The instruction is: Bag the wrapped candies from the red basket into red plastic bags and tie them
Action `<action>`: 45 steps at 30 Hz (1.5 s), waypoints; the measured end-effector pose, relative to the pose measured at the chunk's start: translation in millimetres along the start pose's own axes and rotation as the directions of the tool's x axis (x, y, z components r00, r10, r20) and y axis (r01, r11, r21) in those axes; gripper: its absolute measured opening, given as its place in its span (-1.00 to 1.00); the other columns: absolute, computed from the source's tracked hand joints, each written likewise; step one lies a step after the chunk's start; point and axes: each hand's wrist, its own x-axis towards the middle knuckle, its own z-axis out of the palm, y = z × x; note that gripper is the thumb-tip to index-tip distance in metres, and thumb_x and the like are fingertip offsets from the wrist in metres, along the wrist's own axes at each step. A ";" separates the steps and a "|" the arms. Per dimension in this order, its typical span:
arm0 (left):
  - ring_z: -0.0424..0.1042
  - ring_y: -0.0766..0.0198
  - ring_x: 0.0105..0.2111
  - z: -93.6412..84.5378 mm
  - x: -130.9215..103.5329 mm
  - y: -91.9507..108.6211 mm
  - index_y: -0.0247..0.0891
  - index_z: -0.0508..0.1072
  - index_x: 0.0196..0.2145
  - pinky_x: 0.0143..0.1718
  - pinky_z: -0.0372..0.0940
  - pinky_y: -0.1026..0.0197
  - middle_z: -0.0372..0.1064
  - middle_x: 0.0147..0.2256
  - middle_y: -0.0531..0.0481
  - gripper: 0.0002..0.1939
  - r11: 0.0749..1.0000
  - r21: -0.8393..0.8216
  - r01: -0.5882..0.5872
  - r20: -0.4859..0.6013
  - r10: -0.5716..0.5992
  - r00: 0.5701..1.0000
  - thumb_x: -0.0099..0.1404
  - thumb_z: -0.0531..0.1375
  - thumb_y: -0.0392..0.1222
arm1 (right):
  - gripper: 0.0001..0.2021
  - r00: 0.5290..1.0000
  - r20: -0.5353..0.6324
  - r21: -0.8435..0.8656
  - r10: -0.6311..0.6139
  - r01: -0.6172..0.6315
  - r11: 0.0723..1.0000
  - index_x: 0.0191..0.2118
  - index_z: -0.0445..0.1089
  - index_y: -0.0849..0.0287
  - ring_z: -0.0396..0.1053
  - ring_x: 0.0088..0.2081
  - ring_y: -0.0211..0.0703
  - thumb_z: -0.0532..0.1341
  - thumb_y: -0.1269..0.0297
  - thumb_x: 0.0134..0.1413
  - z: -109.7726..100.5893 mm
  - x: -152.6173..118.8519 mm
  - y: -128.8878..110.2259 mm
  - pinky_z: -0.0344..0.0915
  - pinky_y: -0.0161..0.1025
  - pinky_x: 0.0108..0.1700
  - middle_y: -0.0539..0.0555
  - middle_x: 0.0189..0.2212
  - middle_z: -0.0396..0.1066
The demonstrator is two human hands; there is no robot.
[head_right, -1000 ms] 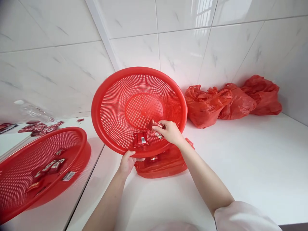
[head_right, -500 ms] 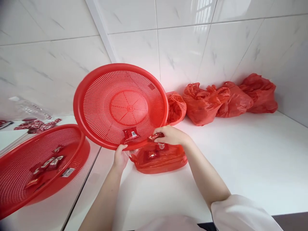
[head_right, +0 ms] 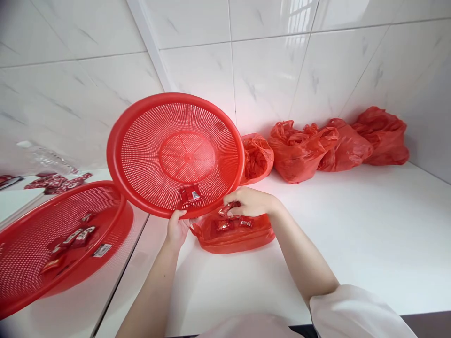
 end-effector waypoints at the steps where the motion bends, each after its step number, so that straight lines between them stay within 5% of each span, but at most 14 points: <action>1: 0.48 0.12 -0.40 0.5 -0.4 -0.4 -0.33 0.48 -0.37 -0.41 0.42 0.13 0.50 -0.44 -0.05 -0.74 1.000 0.008 -0.005 -0.006 0.005 1.000 -0.08 0.20 -0.20 | -0.86 1.000 0.008 0.014 -0.010 0.010 1.000 -0.25 0.48 0.19 0.44 -0.26 -0.23 0.18 0.38 0.12 0.6 0.0 1.0 0.30 -0.31 -0.17 0.01 -0.28 0.53; 5: 0.48 0.09 -0.39 0.8 -0.4 -3.7 -0.33 0.47 -0.39 -0.39 0.42 0.09 0.49 -0.45 -0.04 -0.75 0.999 0.023 -0.033 -0.046 0.034 0.998 -0.10 0.20 -0.20 | -0.87 0.998 0.010 0.047 0.060 -0.060 0.997 -0.26 0.50 0.19 0.46 -0.28 -0.22 0.22 0.37 0.08 5.5 0.5 9.4 0.32 -0.30 -0.19 0.04 -0.30 0.54; 9: 0.49 0.08 -0.42 1.0 0.2 -8.2 -0.34 0.47 -0.40 -0.41 0.44 0.03 0.48 -0.45 -0.04 -0.74 0.999 0.025 -0.046 -0.056 0.048 0.997 -0.13 0.22 -0.20 | -0.77 0.972 -0.083 -0.108 0.221 -0.229 0.967 -0.20 0.52 0.16 0.46 -0.22 -0.13 0.33 0.30 -0.06 8.3 0.6 11.7 0.31 -0.25 -0.17 0.08 -0.23 0.54; 13: 0.51 0.01 -0.30 8.3 -6.2 -16.1 -0.34 0.48 -0.30 -0.35 0.47 -0.01 0.51 -0.37 -0.06 -0.65 0.998 0.021 -0.055 -0.049 0.056 0.997 -0.11 0.25 -0.19 | -0.77 0.951 -0.262 -0.056 0.162 -0.183 0.982 -0.17 0.46 0.15 0.46 -0.23 -0.16 0.19 0.13 0.17 11.7 5.2 1.3 0.32 -0.25 -0.16 0.06 -0.25 0.53; 17: 0.49 -0.06 -0.13 23.2 -22.7 -32.2 -0.27 0.45 -0.11 -0.22 0.47 -0.05 0.52 -0.21 -0.07 -0.52 0.999 0.008 -0.039 0.021 0.039 0.999 -0.05 0.26 -0.20 | -0.57 0.868 -0.465 -0.100 0.174 -0.247 0.964 0.07 0.30 0.15 0.42 -0.05 -0.04 0.12 -0.02 0.21 34.2 21.7 -7.4 0.30 -0.15 -0.04 0.17 -0.07 0.46; 22: 0.48 -0.10 -0.09 34.6 -39.9 -54.9 -0.30 0.42 -0.02 -0.13 0.45 -0.10 0.51 -0.15 -0.12 -0.47 0.997 0.015 0.071 0.123 -0.072 0.990 -0.01 0.25 -0.19 | -0.39 0.790 -0.527 -0.209 0.313 -0.478 0.853 0.18 0.17 0.28 0.35 0.02 0.19 0.11 -0.08 0.17 70.6 44.4 -6.7 0.28 0.03 -0.04 0.35 -0.04 0.39; 25: 0.50 -0.09 -0.12 34.7 -40.7 -59.7 -0.31 0.42 -0.03 -0.16 0.46 -0.09 0.53 -0.21 -0.11 -0.47 0.995 0.028 0.094 0.144 -0.097 0.985 -0.02 0.26 -0.21 | -0.43 0.799 -0.504 -0.084 0.328 -0.424 0.902 0.19 0.14 0.25 0.41 -0.08 0.11 0.21 0.15 0.09 74.0 49.4 0.5 0.30 -0.01 -0.06 0.27 -0.13 0.45; 28: 0.52 -0.09 -0.18 32.0 -36.4 -57.4 -0.33 0.44 -0.08 -0.22 0.48 -0.08 0.54 -0.27 -0.10 -0.50 0.996 0.024 0.080 0.135 -0.083 0.987 -0.04 0.26 -0.21 | -0.58 0.764 -0.474 0.384 0.439 -0.269 0.883 0.04 0.28 0.20 0.45 -0.17 -0.04 0.20 0.26 0.04 62.9 50.1 11.3 0.34 -0.09 -0.07 0.15 -0.21 0.49; 31: 0.53 -0.09 -0.18 28.1 -30.1 -51.7 -0.34 0.46 -0.16 -0.23 0.48 -0.07 0.53 -0.28 -0.12 -0.57 0.998 0.002 0.057 0.131 -0.056 0.990 -0.04 0.25 -0.19 | -0.75 0.767 -0.294 0.876 0.571 -0.023 0.482 -0.16 0.35 0.18 0.47 -0.20 -0.08 0.10 0.15 0.12 46.7 47.4 16.2 0.41 -0.11 -0.14 0.14 -0.22 0.50; 33: 0.53 -0.07 -0.21 25.0 -25.2 -47.1 -0.34 0.46 -0.23 -0.26 0.48 -0.05 0.53 -0.29 -0.12 -0.63 0.999 -0.009 0.041 0.104 -0.040 0.994 -0.06 0.25 -0.18 | -0.69 0.814 -0.192 0.973 0.548 0.084 0.216 -0.15 0.35 0.15 0.49 -0.22 -0.07 0.08 0.04 0.15 37.8 43.2 14.0 0.46 -0.08 -0.21 0.13 -0.22 0.51; 34: 0.53 -0.05 -0.23 23.4 -22.6 -44.7 -0.33 0.47 -0.25 -0.28 0.49 -0.04 0.53 -0.29 -0.11 -0.64 0.999 -0.015 0.028 0.082 -0.027 0.996 -0.07 0.25 -0.18 | -0.67 0.833 -0.182 0.981 0.522 0.115 0.158 -0.13 0.36 0.14 0.50 -0.23 -0.08 0.12 0.01 0.14 34.6 40.7 11.6 0.48 -0.08 -0.23 0.12 -0.22 0.52; 40: 0.51 0.09 -0.31 13.2 -8.9 -29.8 -0.28 0.50 -0.30 -0.28 0.49 -0.03 0.51 -0.33 -0.01 -0.65 0.997 -0.059 -0.043 -0.033 0.041 0.999 -0.12 0.25 -0.19 | -0.68 0.879 -0.232 0.956 0.417 0.127 0.263 -0.13 0.47 0.26 0.52 -0.18 -0.05 0.38 0.34 -0.08 31.2 30.6 -0.7 0.45 -0.14 -0.11 0.16 -0.20 0.55; 45: 0.49 0.12 -0.33 3.8 -1.1 -26.7 -0.28 0.48 -0.45 -0.26 0.48 -0.04 0.48 -0.41 -0.01 -0.78 0.996 -0.047 -0.071 -0.086 0.067 0.994 -0.13 0.24 -0.17 | -0.67 0.830 -0.326 0.937 0.453 0.220 0.270 -0.14 0.50 0.25 0.52 -0.15 -0.03 0.40 0.38 -0.13 33.7 33.3 -0.5 0.41 -0.10 0.01 0.13 -0.20 0.57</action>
